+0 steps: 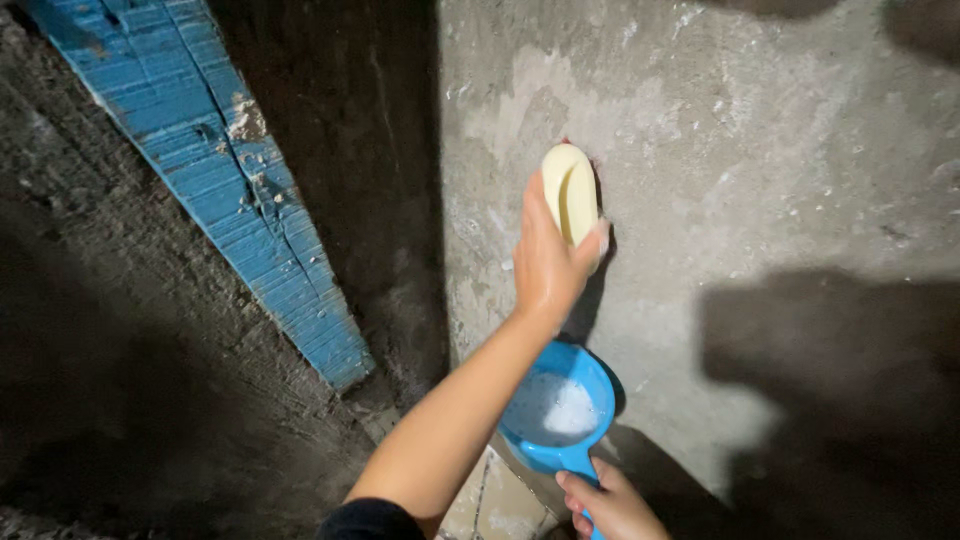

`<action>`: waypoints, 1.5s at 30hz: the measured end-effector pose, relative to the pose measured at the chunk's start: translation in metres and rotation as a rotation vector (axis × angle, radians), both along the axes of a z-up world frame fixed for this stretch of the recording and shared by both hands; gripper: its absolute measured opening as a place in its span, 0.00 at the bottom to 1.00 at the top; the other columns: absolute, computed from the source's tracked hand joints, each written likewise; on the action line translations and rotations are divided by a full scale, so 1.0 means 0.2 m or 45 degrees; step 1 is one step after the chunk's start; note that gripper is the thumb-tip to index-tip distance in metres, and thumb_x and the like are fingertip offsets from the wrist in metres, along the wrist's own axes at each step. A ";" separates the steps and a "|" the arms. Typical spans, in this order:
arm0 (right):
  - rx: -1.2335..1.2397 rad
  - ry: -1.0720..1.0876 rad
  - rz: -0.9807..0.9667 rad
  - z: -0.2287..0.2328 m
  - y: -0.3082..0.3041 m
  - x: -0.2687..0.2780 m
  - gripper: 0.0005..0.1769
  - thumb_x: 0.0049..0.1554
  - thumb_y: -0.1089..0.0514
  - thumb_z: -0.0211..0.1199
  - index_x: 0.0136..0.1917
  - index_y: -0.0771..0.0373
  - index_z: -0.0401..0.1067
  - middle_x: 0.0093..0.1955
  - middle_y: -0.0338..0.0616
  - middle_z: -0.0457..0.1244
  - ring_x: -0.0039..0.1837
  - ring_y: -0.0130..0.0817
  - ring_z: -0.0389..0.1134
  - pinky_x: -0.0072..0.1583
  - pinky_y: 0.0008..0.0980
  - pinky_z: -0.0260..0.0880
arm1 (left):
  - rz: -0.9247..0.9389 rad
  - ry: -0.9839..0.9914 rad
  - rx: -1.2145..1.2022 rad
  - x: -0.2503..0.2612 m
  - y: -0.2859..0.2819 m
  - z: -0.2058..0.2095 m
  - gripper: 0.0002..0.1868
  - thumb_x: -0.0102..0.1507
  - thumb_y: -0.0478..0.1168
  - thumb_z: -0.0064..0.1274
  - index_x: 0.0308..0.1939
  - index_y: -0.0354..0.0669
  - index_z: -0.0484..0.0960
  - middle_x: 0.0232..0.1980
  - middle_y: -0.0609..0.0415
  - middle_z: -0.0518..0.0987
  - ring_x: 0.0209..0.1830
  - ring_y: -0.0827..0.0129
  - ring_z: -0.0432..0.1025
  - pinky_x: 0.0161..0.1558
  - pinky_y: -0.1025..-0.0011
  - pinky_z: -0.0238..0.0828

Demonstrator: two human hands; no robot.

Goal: The person scrubs a concrete wall using a brush and soapy water from a blue scoop. The person dips the brush into the soapy water and repeatedly applies it to the wall surface in a scrubbing motion.

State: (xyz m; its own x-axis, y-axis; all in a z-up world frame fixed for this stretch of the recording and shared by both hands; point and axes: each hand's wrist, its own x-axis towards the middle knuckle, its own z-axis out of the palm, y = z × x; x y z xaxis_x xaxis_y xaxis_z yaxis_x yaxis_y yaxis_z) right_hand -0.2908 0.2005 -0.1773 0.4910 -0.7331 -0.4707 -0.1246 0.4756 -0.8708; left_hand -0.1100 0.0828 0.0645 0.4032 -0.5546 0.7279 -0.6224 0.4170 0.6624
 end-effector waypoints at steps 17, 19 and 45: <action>-0.090 -0.012 0.041 0.11 0.19 -0.10 0.10 0.58 0.57 0.64 0.43 0.62 0.65 0.29 0.38 0.58 0.26 0.29 0.58 0.30 0.32 0.60 | -0.479 -0.742 1.342 0.02 0.52 -0.80 0.62 0.45 0.51 0.73 0.74 0.40 0.50 0.55 0.33 0.78 0.54 0.40 0.75 0.54 0.52 0.73; -0.029 -0.043 0.000 0.16 0.19 -0.14 0.11 0.58 0.57 0.65 0.43 0.62 0.64 0.29 0.39 0.57 0.26 0.29 0.58 0.30 0.32 0.59 | -0.478 -0.582 1.285 -0.01 0.45 -0.65 0.55 0.44 0.52 0.71 0.72 0.45 0.62 0.53 0.33 0.81 0.54 0.42 0.77 0.53 0.53 0.75; -0.191 -0.111 0.168 -0.13 0.15 -0.44 0.11 0.58 0.58 0.65 0.43 0.60 0.63 0.28 0.36 0.58 0.26 0.27 0.59 0.30 0.31 0.61 | -0.112 -0.118 -0.073 -0.64 0.32 -0.29 0.40 0.55 0.48 0.68 0.68 0.40 0.68 0.62 0.38 0.76 0.62 0.43 0.73 0.61 0.56 0.72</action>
State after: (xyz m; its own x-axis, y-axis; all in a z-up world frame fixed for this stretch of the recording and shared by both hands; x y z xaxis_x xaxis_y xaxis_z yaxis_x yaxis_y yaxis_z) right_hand -0.3786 0.2313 -0.2026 0.6214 -0.7183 -0.3130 -0.0985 0.3247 -0.9407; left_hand -0.2390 0.1474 0.0061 0.2840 -0.5416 0.7912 -0.6393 0.5080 0.5773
